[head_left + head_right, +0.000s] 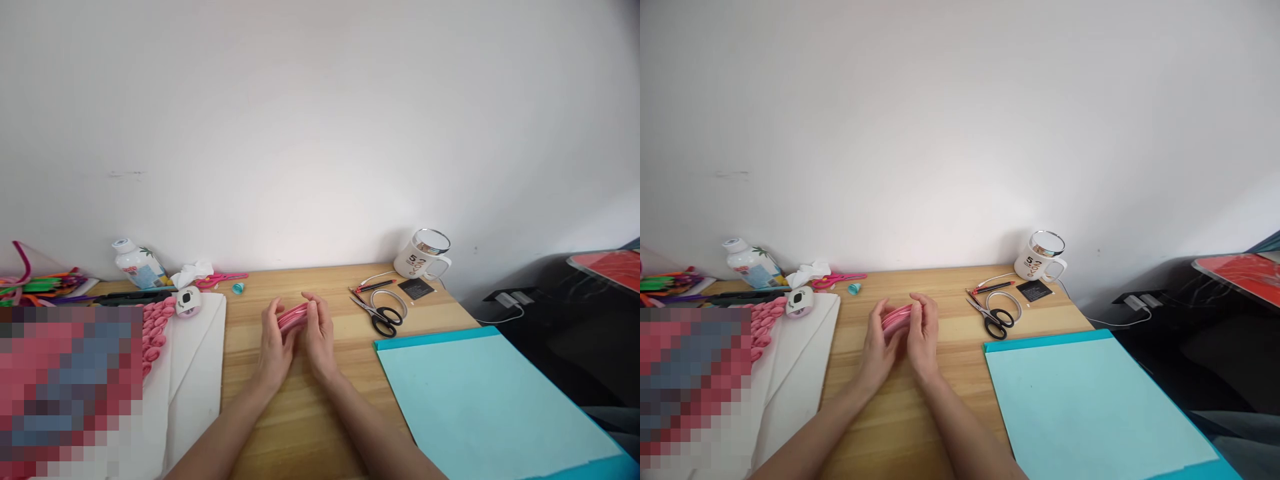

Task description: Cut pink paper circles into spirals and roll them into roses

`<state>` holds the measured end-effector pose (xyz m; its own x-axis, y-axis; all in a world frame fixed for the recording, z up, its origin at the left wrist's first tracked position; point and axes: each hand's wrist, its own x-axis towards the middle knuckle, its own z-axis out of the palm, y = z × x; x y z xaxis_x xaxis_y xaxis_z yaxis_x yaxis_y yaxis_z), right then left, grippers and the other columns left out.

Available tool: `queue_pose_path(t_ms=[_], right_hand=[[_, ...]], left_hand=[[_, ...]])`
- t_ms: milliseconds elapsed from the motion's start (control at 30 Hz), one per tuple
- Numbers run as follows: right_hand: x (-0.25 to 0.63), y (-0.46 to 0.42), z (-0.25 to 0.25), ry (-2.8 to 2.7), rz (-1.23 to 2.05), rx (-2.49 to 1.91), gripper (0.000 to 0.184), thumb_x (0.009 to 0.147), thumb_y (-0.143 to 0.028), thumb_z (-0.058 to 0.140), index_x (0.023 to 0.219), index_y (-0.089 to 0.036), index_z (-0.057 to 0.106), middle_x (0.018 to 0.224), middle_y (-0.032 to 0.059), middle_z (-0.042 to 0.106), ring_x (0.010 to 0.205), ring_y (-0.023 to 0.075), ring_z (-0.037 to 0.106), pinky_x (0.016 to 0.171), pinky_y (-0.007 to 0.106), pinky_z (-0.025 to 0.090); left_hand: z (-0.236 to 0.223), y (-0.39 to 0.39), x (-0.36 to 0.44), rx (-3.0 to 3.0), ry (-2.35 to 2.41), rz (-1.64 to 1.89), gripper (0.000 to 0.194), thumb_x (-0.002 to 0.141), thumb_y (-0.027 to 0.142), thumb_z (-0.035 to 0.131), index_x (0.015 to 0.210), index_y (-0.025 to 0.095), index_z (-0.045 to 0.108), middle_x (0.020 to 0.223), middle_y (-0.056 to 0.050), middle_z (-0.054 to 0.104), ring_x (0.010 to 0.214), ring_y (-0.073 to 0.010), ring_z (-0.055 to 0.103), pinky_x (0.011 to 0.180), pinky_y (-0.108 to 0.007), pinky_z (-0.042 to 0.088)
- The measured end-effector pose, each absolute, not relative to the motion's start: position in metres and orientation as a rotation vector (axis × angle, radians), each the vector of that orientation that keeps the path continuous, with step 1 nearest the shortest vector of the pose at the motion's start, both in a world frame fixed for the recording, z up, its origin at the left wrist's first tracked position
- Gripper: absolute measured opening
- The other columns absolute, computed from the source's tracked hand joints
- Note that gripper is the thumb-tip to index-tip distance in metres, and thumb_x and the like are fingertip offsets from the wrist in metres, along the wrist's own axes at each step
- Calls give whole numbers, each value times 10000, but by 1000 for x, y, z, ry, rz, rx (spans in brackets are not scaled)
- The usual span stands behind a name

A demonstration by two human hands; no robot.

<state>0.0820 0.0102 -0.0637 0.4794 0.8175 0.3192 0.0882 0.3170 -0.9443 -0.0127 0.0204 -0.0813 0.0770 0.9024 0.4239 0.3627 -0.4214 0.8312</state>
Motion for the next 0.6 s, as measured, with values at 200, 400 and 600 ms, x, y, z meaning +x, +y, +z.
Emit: queue_pose_path(t_ms=[200, 400, 600], right_hand=[[78, 9, -67, -1018, 590, -1163, 300, 881, -382, 472, 1094, -201, 581, 1076, 81, 623, 987, 214, 575, 855, 375, 462], [75, 9, -70, -975, 671, -1143, 305, 865, -407, 492, 1076, -202, 573, 979, 64, 641, 907, 208, 595, 787, 347, 491], [77, 9, -67, -890, 674, -1159, 280, 885, -414, 440, 994, -192, 572, 972, 63, 627, 912, 206, 586, 799, 346, 479]], left_hand=[[-82, 20, -14, 1790, 1284, 1330, 593, 783, 188, 525, 1324, 208, 280, 1182, -128, 460, 1140, -246, 482, 931, -459, 427], [-81, 19, -14, 1736, 1243, 1308, 600, 809, 227, 524, 1344, 210, 253, 1202, -136, 470, 1095, -235, 525, 900, -423, 455], [-76, 18, -12, 1893, 1291, 1369, 438, 838, 197, 466, 1264, 194, 367, 1166, -127, 509, 1108, -234, 514, 921, -429, 445]])
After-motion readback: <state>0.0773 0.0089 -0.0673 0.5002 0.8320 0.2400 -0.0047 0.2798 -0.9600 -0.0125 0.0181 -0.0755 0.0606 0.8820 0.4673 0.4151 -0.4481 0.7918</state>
